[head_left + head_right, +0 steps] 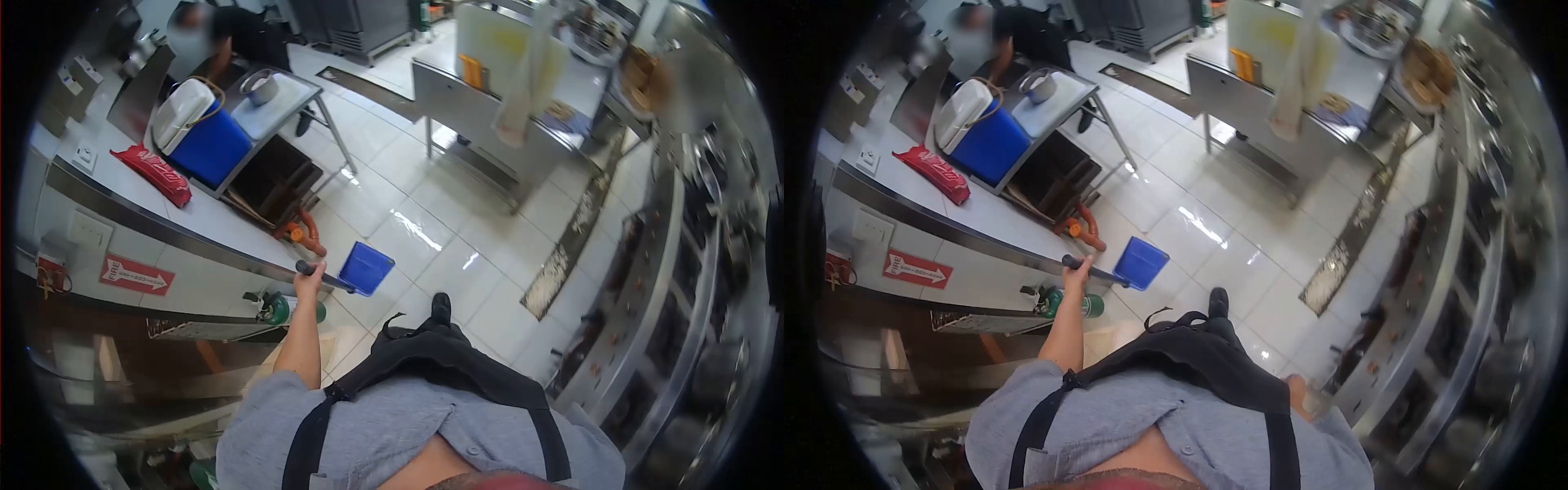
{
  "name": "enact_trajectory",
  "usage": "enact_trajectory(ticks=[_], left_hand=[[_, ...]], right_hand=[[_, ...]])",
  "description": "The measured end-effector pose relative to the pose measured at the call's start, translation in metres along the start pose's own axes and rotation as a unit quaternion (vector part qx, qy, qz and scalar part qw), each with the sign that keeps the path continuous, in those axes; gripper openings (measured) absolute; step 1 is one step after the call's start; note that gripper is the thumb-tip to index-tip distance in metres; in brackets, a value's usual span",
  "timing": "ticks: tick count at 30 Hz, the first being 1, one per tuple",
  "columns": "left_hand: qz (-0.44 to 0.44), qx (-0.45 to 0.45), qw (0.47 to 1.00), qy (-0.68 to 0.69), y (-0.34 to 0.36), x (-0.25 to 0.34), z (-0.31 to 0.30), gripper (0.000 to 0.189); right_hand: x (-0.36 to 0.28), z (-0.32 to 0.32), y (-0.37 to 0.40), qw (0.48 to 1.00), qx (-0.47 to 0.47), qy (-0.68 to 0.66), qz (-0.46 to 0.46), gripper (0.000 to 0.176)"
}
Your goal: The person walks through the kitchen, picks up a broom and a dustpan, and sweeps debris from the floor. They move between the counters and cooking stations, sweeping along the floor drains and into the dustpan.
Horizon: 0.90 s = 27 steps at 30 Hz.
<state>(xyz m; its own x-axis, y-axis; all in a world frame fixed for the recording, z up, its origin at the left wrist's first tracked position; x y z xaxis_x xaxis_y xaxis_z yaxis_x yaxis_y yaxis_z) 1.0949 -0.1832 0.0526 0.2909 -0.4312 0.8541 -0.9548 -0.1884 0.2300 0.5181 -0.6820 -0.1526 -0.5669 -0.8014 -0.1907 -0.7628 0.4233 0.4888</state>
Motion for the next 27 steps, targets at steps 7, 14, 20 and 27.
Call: enact_trajectory(ticks=[7,14,20,27], left_hand=[[-0.249,0.029,0.968,0.002,-0.03,0.016,0.015,0.044],[-0.245,0.091,0.965,-0.022,-0.118,0.001,0.047,0.049],[-0.155,0.025,0.986,0.059,-0.239,0.075,0.124,0.036],[-0.07,-0.094,0.988,0.102,-0.44,0.234,0.23,0.032]], right_hand=[[-0.147,-0.304,-0.312,0.996,0.061,-0.057,0.006,0.024],[-0.29,-0.484,-0.493,0.97,0.141,-0.184,-0.076,0.023],[-0.334,-0.434,-0.544,0.996,-0.01,-0.046,-0.079,0.025],[-0.441,-0.498,-0.593,0.984,-0.061,-0.118,-0.119,0.023]])
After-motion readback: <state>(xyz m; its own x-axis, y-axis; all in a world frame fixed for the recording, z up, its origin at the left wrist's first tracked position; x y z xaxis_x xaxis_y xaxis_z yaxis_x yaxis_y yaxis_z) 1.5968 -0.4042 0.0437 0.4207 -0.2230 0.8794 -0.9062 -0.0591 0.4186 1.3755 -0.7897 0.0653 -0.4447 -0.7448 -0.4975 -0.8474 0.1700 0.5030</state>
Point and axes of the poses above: each hand's wrist, its own y-axis away from the middle knuckle, its own z-axis out of the palm, x = y × z, the point moved 7 cm from there along -y, towards the middle knuckle, and after that the axes turned 3 degrees about -x, right-handed, at the moved point
